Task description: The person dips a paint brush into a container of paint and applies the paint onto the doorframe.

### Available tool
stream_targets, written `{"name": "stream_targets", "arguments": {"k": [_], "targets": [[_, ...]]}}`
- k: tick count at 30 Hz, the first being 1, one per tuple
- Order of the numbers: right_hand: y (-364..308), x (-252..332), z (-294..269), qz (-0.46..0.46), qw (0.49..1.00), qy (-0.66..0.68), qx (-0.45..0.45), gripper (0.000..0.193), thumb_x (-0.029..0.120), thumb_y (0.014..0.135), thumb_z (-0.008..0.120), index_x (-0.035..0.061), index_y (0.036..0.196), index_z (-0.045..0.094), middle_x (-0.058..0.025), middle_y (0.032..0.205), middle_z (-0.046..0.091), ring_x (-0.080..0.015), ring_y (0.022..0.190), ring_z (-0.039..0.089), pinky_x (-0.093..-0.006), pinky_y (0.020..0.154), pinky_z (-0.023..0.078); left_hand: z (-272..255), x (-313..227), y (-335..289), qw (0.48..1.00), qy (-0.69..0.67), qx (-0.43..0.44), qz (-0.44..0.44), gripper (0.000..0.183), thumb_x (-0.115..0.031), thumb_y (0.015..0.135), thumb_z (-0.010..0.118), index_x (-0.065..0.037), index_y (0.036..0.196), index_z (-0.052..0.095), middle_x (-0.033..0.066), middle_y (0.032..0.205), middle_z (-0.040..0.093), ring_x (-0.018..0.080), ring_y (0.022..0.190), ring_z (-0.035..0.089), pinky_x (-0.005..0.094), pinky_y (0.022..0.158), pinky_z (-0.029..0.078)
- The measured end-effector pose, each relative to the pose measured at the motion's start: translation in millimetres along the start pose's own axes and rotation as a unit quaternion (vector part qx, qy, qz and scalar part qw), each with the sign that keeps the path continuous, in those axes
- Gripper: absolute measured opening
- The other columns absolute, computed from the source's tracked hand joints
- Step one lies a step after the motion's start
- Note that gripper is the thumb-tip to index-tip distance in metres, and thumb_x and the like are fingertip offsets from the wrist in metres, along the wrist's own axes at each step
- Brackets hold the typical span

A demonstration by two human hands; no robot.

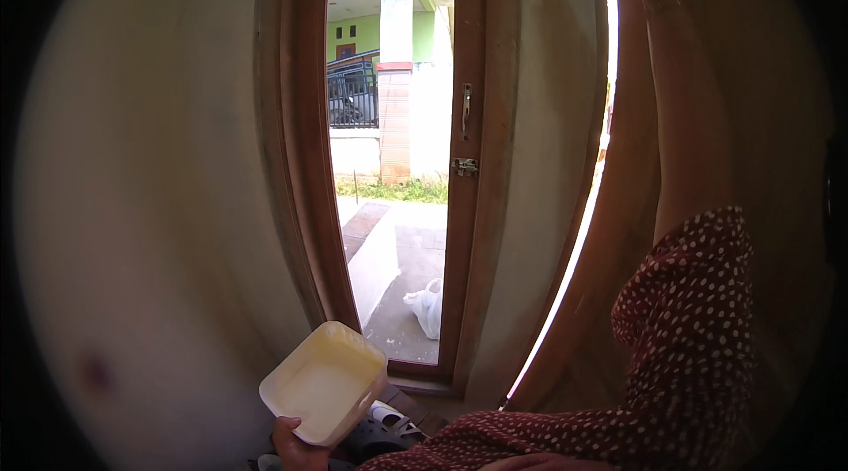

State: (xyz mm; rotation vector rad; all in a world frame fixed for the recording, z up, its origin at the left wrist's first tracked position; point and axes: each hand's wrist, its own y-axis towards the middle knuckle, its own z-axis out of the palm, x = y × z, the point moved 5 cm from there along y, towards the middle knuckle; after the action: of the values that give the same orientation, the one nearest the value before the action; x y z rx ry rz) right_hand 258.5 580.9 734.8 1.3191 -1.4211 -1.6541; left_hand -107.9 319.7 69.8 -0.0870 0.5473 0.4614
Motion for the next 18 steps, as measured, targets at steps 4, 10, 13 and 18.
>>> {"name": "stream_targets", "arguments": {"k": [4,10,13,18], "targets": [[1,-8,8,0.018,0.995,-0.094,-0.020,0.013,0.000,0.078,0.070,0.0010,0.091,0.069,-0.0043,0.085,0.068,-0.0144,0.081,0.064,-0.0313,0.079,0.050,2,2,8,1.000,-0.003,-0.007,0.008,0.076,-0.023,0.073,0.054,-0.004,0.145,0.038,0.0204,0.138,0.052,0.0405,0.127,0.052,0.0623,0.105,0.043],[-128,32,-4,0.090,0.968,-0.168,0.166,0.013,0.000,0.079,0.070,0.0024,0.091,0.069,-0.0039,0.084,0.068,-0.0143,0.083,0.064,-0.0313,0.079,0.051,5,4,4,1.000,-0.002,0.017,-0.012,0.075,-0.022,0.073,0.056,-0.003,0.144,0.040,0.0201,0.138,0.052,0.0400,0.127,0.051,0.0615,0.106,0.042],[-238,90,24,0.247,0.915,-0.177,0.264,0.013,0.002,0.079,0.071,0.0057,0.091,0.070,-0.0047,0.086,0.069,-0.0162,0.084,0.065,-0.0320,0.079,0.051,-17,-4,-9,1.000,-0.006,-0.023,-0.012,0.074,-0.022,0.074,0.056,-0.002,0.143,0.040,0.0199,0.137,0.052,0.0402,0.127,0.051,0.0627,0.105,0.042],[-338,183,36,0.342,0.846,-0.193,0.361,0.015,0.004,0.077,0.074,0.0063,0.092,0.072,-0.0111,0.086,0.070,-0.0254,0.076,0.064,-0.0346,0.071,0.051,-30,-15,-17,0.999,-0.013,0.008,-0.046,0.075,-0.021,0.074,0.056,-0.002,0.144,0.039,0.0202,0.136,0.053,0.0405,0.127,0.051,0.0633,0.104,0.042]]}}
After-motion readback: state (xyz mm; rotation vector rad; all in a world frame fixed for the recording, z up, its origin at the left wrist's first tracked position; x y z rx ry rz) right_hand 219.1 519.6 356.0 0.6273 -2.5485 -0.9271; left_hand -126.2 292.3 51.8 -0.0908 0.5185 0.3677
